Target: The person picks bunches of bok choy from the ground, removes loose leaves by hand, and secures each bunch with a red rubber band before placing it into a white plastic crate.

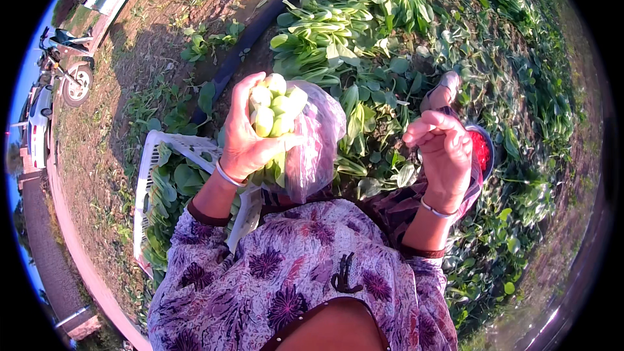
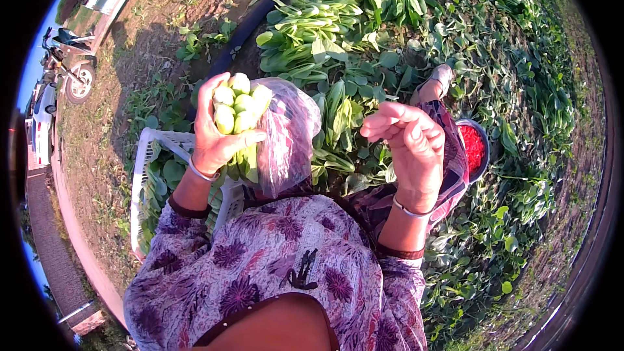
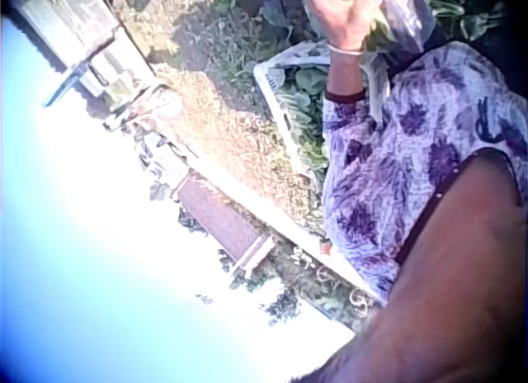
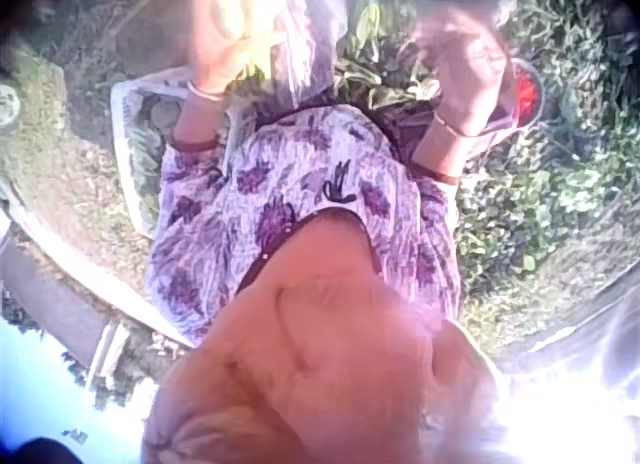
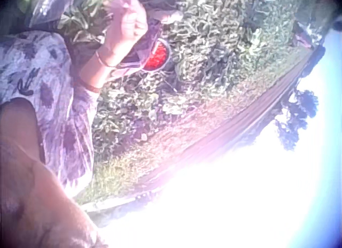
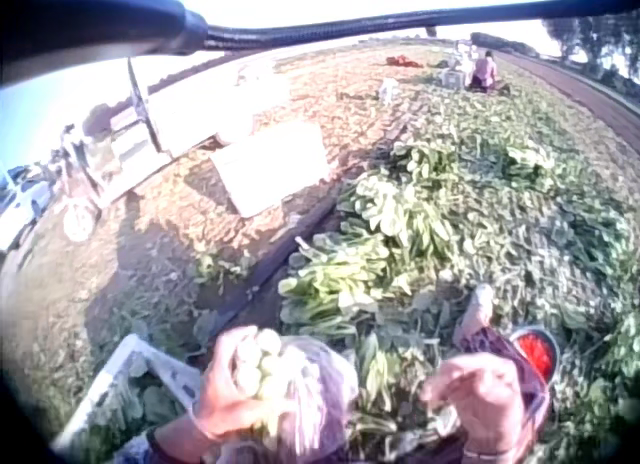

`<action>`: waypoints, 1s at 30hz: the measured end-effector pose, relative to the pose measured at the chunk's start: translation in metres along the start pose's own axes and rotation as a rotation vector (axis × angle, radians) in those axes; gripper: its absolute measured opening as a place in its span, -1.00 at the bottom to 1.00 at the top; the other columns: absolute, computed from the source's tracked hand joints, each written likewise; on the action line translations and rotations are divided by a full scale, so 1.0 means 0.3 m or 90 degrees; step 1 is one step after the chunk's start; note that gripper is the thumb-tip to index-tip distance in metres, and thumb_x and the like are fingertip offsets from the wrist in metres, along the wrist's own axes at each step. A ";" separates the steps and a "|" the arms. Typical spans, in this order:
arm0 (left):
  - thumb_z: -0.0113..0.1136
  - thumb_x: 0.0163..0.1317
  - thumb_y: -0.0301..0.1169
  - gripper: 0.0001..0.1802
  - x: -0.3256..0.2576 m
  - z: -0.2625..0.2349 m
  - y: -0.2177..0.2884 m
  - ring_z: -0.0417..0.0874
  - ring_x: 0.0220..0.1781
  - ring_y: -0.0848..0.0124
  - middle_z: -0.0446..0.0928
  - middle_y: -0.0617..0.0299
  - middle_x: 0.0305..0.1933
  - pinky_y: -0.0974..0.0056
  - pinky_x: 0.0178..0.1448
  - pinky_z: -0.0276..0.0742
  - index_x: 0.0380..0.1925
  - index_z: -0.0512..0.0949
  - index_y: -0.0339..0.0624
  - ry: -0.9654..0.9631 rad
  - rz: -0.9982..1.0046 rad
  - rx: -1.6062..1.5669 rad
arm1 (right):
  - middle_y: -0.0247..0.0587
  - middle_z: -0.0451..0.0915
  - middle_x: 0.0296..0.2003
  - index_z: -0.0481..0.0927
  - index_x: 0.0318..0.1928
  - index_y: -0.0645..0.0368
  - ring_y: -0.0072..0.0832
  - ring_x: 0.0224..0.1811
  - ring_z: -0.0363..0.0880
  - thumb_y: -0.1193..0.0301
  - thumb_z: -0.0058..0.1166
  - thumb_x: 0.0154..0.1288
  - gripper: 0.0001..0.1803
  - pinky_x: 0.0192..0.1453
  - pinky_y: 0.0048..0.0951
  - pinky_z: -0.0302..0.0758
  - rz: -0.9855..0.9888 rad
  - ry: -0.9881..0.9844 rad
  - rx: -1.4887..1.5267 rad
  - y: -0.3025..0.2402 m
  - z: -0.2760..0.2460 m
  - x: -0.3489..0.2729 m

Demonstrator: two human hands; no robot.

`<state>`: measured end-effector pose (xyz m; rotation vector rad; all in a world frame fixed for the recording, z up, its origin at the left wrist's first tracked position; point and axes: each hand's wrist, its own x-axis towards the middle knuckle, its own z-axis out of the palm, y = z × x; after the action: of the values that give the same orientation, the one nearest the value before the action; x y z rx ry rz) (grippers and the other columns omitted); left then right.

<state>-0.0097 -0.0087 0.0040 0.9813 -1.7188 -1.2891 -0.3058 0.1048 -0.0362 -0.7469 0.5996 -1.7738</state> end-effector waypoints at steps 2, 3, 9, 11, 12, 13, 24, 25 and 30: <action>0.66 -0.30 -0.49 0.15 0.011 -0.016 0.004 0.44 0.26 0.32 0.38 0.12 0.24 0.18 0.38 0.37 0.37 0.19 -0.25 0.008 0.065 0.096 | 0.03 0.71 -0.18 0.59 0.08 0.39 -0.26 -0.18 0.73 0.22 0.13 0.45 -0.56 -0.05 -0.33 0.64 0.086 0.174 -0.015 0.092 -0.117 0.074; 0.68 -0.31 -0.46 0.17 0.009 -0.024 -0.001 0.44 0.27 0.31 0.38 0.11 0.24 0.17 0.38 0.36 0.36 0.19 -0.26 0.012 0.070 0.092 | -0.01 0.71 -0.17 0.59 0.07 0.37 -0.31 -0.17 0.73 0.25 0.11 0.46 -0.60 -0.07 -0.38 0.64 0.134 0.259 -0.036 0.154 -0.174 0.105; 0.73 -0.34 -0.34 0.22 0.007 -0.070 -0.026 0.45 0.27 0.23 0.37 0.06 0.25 0.13 0.38 0.37 0.36 0.19 -0.32 0.031 0.125 0.268 | -0.15 0.73 -0.28 0.65 -0.08 0.27 -0.46 -0.30 0.73 0.33 0.22 0.35 -0.73 -0.27 -0.50 0.62 0.367 0.478 -0.175 0.582 -0.437 0.175; 0.75 -0.32 -0.27 0.24 0.001 -0.094 -0.018 0.44 0.30 0.21 0.36 0.02 0.28 0.07 0.40 0.35 0.37 0.16 -0.33 0.007 0.107 0.255 | -0.29 0.70 -0.35 0.66 -0.15 0.22 -0.54 -0.37 0.68 0.33 0.25 0.31 -0.78 -0.35 -0.55 0.54 0.406 0.477 -0.225 0.709 -0.482 0.176; 0.75 -0.32 -0.26 0.25 -0.002 -0.110 -0.022 0.43 0.30 0.19 0.35 0.00 0.29 0.07 0.40 0.34 0.37 0.15 -0.33 0.007 0.127 0.275 | -0.32 0.69 -0.35 0.65 -0.19 0.19 -0.54 -0.37 0.68 0.31 0.27 0.30 -0.78 -0.36 -0.55 0.52 0.430 0.472 -0.248 0.764 -0.490 0.186; 0.75 -0.32 -0.25 0.26 -0.006 -0.122 -0.027 0.43 0.31 0.18 0.35 -0.02 0.30 0.07 0.40 0.34 0.37 0.14 -0.33 0.007 0.146 0.295 | -0.35 0.67 -0.36 0.65 -0.22 0.17 -0.54 -0.37 0.67 0.29 0.29 0.28 -0.79 -0.37 -0.55 0.49 0.453 0.466 -0.270 0.816 -0.499 0.196; 0.74 -0.31 -0.19 0.25 0.012 -0.186 -0.044 0.47 0.27 0.04 0.35 -0.16 0.29 -0.03 0.35 0.38 0.37 0.15 -0.31 0.023 0.110 0.265 | -0.08 0.70 -0.35 0.64 0.01 0.34 -0.35 -0.36 0.67 0.22 0.46 -0.01 -0.39 -0.16 -0.34 0.57 0.369 0.390 -0.789 1.117 -0.563 0.273; 0.74 -0.31 -0.19 0.25 0.008 -0.192 -0.044 0.47 0.27 0.04 0.35 -0.16 0.29 -0.02 0.35 0.38 0.36 0.15 -0.32 0.027 0.102 0.274 | -0.11 0.69 -0.37 0.66 0.00 0.32 -0.37 -0.38 0.65 0.22 0.45 0.00 -0.42 -0.19 -0.35 0.56 0.341 0.402 -0.753 1.112 -0.552 0.260; 0.74 -0.30 -0.24 0.23 -0.011 -0.195 -0.045 0.45 0.29 0.13 0.34 -0.08 0.31 0.05 0.38 0.35 0.36 0.16 -0.33 0.063 0.109 0.279 | -0.27 0.64 -0.43 0.70 -0.02 0.25 -0.52 -0.45 0.53 0.35 0.42 0.02 -0.54 -0.28 -0.43 0.50 0.190 0.433 -0.561 1.047 -0.541 0.192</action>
<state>0.0462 -0.0311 0.0023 1.0907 -2.0021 -0.7545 -0.2386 -0.0389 -0.3574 -0.5478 1.9162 -1.4172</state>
